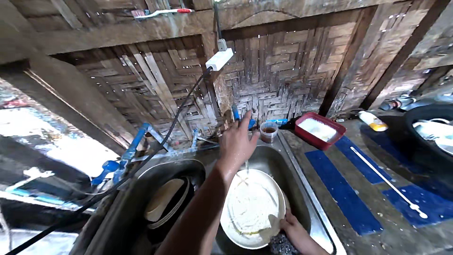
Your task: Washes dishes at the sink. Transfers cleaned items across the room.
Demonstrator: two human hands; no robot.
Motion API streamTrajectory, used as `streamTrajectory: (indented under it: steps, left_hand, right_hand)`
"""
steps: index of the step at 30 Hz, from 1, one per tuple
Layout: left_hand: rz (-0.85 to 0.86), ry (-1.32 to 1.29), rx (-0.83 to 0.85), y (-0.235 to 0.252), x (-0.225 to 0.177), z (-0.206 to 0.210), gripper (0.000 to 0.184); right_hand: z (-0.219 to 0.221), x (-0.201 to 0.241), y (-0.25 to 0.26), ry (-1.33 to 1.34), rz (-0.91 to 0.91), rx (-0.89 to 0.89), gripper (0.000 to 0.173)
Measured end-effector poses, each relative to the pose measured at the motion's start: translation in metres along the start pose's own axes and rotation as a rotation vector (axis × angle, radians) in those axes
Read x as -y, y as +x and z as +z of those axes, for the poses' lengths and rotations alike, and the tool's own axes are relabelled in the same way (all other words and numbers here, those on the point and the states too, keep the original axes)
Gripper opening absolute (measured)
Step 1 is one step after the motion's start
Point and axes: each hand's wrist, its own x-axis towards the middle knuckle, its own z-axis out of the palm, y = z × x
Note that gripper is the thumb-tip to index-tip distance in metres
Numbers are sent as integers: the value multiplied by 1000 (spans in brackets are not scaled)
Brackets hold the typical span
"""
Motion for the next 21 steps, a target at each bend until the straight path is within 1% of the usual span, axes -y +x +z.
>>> streamTrajectory:
  steps: [2, 3, 6, 9, 11, 14, 15, 16, 18, 20, 21]
  left_hand:
    - [64, 0, -3, -9, -1, 3, 71]
    - [77, -7, 0, -12, -2, 5, 71]
    - [77, -43, 2, -15, 1, 8, 63]
    - [76, -83, 15, -17, 6, 9, 60]
    - [82, -127, 33, -20, 9, 9, 54]
    - [102, -330, 77, -26, 13, 9, 32]
    - [119, -411, 84, -27, 17, 10, 31]
    - [138, -497, 106, -28, 23, 10, 35]
    - [188, -682, 194, -25, 39, 8, 37]
    - [280, -866, 302, -22, 56, 6, 32]
    - [330, -951, 327, -22, 64, 8, 28]
  right_hand:
    - [-1, 0, -1, 15, 5, 9, 63]
    - [-1, 0, -2, 29, 7, 11, 61]
    - [-2, -1, -3, 60, 8, 6, 57]
    - [-1, 3, -5, 81, 5, -3, 53]
    - [-1, 3, -5, 84, -3, -13, 54]
    - [-2, 6, -12, 110, -23, -31, 54]
    - [-2, 7, -15, 124, -33, -38, 53]
    - [-3, 8, -19, 138, -43, -42, 52]
    - [-3, 10, -28, 170, -62, -60, 52]
    - [-3, 15, -40, 209, -75, -77, 52]
    - [-2, 17, -48, 231, -78, -91, 52]
